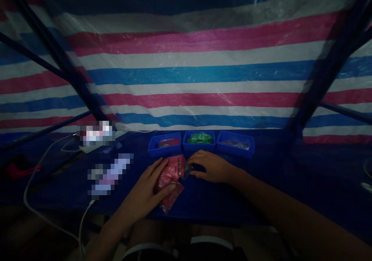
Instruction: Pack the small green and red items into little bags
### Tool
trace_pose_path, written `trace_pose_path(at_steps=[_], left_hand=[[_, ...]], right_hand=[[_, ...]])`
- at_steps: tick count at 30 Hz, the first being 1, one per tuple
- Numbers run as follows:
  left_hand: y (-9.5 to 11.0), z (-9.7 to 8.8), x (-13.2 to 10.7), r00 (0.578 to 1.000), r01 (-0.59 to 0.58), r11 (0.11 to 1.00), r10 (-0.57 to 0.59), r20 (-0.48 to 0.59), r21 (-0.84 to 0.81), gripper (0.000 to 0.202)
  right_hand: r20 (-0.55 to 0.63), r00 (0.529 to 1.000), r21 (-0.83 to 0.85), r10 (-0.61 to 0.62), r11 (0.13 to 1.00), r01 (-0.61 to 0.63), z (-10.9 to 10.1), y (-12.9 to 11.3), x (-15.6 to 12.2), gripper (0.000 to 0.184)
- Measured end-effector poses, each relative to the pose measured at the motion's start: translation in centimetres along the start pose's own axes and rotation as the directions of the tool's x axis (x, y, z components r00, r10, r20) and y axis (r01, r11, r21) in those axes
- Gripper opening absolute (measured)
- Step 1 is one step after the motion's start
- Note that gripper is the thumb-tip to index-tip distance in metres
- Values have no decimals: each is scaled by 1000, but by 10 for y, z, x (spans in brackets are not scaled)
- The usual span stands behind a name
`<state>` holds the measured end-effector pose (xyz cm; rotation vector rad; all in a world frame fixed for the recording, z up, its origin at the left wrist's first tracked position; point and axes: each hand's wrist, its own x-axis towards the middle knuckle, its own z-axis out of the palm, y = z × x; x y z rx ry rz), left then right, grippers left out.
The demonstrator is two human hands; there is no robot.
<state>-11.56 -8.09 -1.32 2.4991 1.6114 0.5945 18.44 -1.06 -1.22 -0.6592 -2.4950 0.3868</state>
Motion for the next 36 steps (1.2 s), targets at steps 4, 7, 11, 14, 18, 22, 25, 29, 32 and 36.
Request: trace_pose_path(at_steps=[4, 7, 11, 14, 18, 22, 25, 29, 32, 36], left_hand=[[-3, -10, 13, 992, -64, 991, 76, 98, -120, 75], [-7, -15, 25, 980, -83, 973, 119, 158, -215, 71], [-17, -16, 34, 982, -90, 948, 136, 133, -307, 65], [-27, -14, 33, 993, -74, 953, 98, 66, -292, 59], [-33, -10, 24, 999, -14, 985, 6, -47, -175, 55], [-21, -11, 19, 974, -14, 998, 1, -226, -57, 46], [-2, -20, 25, 945, -59, 997, 43, -325, -39, 42], [29, -28, 52, 976, -110, 970, 64, -209, -217, 38], [48, -22, 82, 998, -65, 921, 53, -41, -383, 49], [56, -2, 118, 993, -90, 853, 114, 16, -514, 54]], right_hand=[[4, 999, 64, 44, 997, -44, -5, 7, -6, 36], [10, 995, 94, 97, 991, -98, -9, 12, -9, 33], [-18, 988, 76, 156, 985, -155, -13, 16, -11, 29], [-103, 975, 44, 196, 980, -193, -12, 17, -11, 29], [-174, 961, 19, 217, 976, -217, -8, 20, -11, 28], [-167, 965, 2, 203, 979, -206, -7, 18, -10, 25], [-256, 939, 50, 231, 973, -226, -7, 16, -8, 24], [-396, 864, 181, 310, 949, -258, -5, 17, -7, 18], [-460, 790, 358, 405, 899, -252, -4, 19, -6, 20], [-446, 739, 573, 505, 795, -197, -6, 18, -5, 28]])
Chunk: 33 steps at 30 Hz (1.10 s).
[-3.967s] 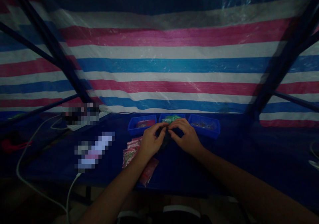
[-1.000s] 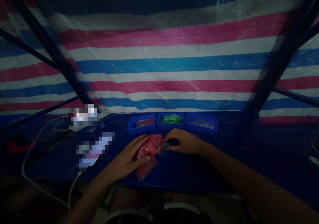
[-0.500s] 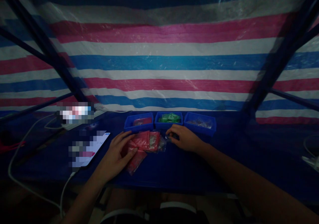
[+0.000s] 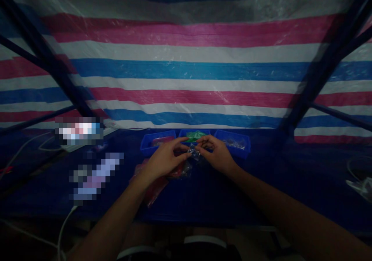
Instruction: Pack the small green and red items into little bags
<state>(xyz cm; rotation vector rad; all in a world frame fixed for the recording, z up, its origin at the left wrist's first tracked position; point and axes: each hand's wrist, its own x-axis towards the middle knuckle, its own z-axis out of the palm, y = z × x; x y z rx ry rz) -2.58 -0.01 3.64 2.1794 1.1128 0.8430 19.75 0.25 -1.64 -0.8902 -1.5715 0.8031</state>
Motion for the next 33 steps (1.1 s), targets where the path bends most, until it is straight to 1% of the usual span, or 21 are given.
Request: trace_pose_path(at_steps=[1, 2, 4, 6, 9, 12, 14, 16, 18, 20, 23, 26, 30, 33], left_hand=[[-4, 4, 6, 1000, -11, 998, 12, 14, -55, 46], [-8, 6, 10, 1000, -24, 995, 24, 6, -101, 39], [-16, 10, 15, 997, -52, 983, 43, -56, -175, 30], [-22, 12, 16, 991, -88, 969, 63, -116, -229, 27], [-27, 13, 15, 985, -125, 954, 86, -151, -273, 26], [-26, 15, 13, 979, -147, 945, 97, -178, -292, 27], [-24, 15, 12, 980, -157, 937, 108, -170, -311, 31], [-22, 15, 10, 983, -155, 934, 114, -142, -323, 37], [-22, 15, 9, 986, -148, 937, 116, -118, -317, 40], [-23, 16, 9, 985, -150, 945, 120, -121, -292, 38], [-25, 18, 10, 978, -170, 950, 129, -166, -260, 33], [-23, 18, 10, 968, -190, 953, 142, -206, -236, 29], [-20, 16, 8, 964, -209, 963, 173, -202, -168, 28], [-18, 17, 7, 961, -224, 968, 200, -192, -115, 31]], right_hand=[[-1, 1000, 43, 29, 999, -28, 0, -1, 0, 29], [1, 998, 80, 60, 995, -60, 0, -2, 1, 29], [-6, 994, 142, 113, 984, -111, 0, -2, 2, 30], [-8, 990, 182, 140, 974, -136, 1, -2, 2, 32], [10, 989, 203, 148, 968, -147, 1, -2, 2, 34], [53, 987, 230, 152, 960, -160, 3, -5, 2, 37], [63, 986, 259, 156, 951, -167, 4, -6, 2, 38], [38, 986, 291, 163, 942, -167, 5, -6, 2, 38], [3, 985, 319, 172, 933, -164, 7, -5, 2, 38], [1, 984, 327, 177, 930, -167, 8, -3, 2, 37], [34, 987, 280, 155, 947, -158, 9, -2, 2, 37], [32, 992, 205, 120, 971, -124, 8, -2, 1, 37], [55, 993, 158, 103, 981, -110, 8, -4, 0, 33], [48, 994, 151, 94, 983, -100, 8, -3, 0, 27]])
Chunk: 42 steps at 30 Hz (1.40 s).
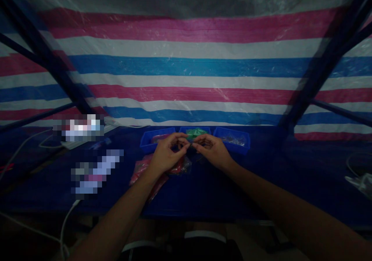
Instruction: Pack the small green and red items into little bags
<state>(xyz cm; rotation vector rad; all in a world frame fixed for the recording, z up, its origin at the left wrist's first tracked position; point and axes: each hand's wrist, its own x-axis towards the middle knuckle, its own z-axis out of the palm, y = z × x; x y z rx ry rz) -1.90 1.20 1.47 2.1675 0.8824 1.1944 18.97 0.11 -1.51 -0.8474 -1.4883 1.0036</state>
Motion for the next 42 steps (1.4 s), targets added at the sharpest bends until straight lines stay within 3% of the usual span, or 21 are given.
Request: trace_pose_path(at_steps=[13, 18, 25, 34, 42], left_hand=[[3, 2, -4, 1000, -23, 999, 23, 16, 23, 33], [4, 3, -4, 1000, -11, 1000, 11, 6, 20, 34], [9, 0, -5, 1000, 1, 1000, -1, 11, 27, 33], [0, 5, -6, 998, 0, 997, 4, 57, -75, 51], [-8, 5, -6, 998, 15, 1000, -15, 64, -2, 33]], right_hand=[[0, 996, -158, -92, 983, 91, 5, 1, -2, 23], [-16, 995, -144, -101, 985, 98, 5, 1, -2, 22], [76, 990, -267, -120, 954, 136, 6, 3, -7, 27], [15, 994, -204, -108, 973, 109, 5, 2, -4, 26], [-4, 995, -176, -95, 980, 93, 6, 3, -4, 31]])
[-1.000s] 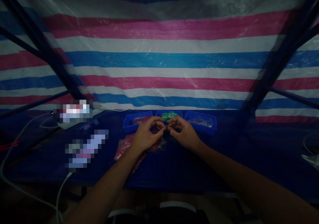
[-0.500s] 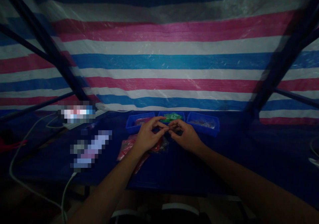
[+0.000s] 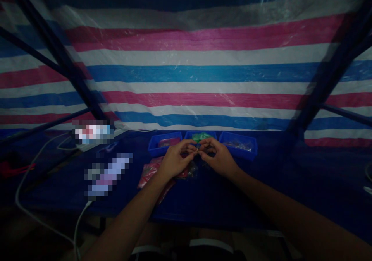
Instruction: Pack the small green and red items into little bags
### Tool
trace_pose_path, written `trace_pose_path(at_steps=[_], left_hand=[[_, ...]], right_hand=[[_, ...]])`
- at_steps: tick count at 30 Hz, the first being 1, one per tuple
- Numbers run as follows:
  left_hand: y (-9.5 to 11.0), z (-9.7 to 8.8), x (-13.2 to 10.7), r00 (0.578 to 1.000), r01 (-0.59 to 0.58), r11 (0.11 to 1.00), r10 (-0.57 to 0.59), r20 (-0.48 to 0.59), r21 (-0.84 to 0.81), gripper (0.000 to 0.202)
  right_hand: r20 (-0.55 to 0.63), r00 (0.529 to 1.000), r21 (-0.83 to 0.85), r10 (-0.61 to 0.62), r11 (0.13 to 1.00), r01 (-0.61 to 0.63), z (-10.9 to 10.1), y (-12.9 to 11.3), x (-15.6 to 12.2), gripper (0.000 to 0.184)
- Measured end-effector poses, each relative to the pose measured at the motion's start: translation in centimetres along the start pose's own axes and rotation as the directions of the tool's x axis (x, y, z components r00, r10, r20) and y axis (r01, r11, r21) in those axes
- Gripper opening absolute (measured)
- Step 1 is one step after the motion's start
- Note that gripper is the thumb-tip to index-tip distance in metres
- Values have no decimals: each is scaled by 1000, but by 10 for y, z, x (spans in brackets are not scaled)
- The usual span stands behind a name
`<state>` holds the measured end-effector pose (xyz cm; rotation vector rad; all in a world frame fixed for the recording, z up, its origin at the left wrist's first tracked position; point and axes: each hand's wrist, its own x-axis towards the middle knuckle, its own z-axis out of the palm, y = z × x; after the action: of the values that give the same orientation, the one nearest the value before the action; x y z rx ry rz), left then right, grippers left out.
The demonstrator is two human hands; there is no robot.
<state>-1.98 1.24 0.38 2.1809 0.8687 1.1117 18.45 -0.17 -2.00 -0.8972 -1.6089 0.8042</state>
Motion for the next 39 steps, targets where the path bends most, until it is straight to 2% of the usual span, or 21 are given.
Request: trace_pose_path(at_steps=[13, 25, 31, 39], left_hand=[[0, 0, -1, 999, -32, 998, 30, 42, 46, 39], [0, 1, -1, 999, -15, 999, 16, 39, -45, 44], [3, 2, -2, 1000, 1, 994, 1, 16, -112, 44], [4, 0, -2, 998, -61, 998, 61, 32, -3, 45]], right_hand=[[15, 1000, -22, -14, 1000, 14, -1, 4, 0, 29], [34, 999, -23, -13, 1000, 14, -2, 4, 0, 30], [31, 999, -86, -38, 995, 41, -3, 3, 0, 30], [23, 998, -146, -67, 987, 69, -3, 4, -2, 27]])
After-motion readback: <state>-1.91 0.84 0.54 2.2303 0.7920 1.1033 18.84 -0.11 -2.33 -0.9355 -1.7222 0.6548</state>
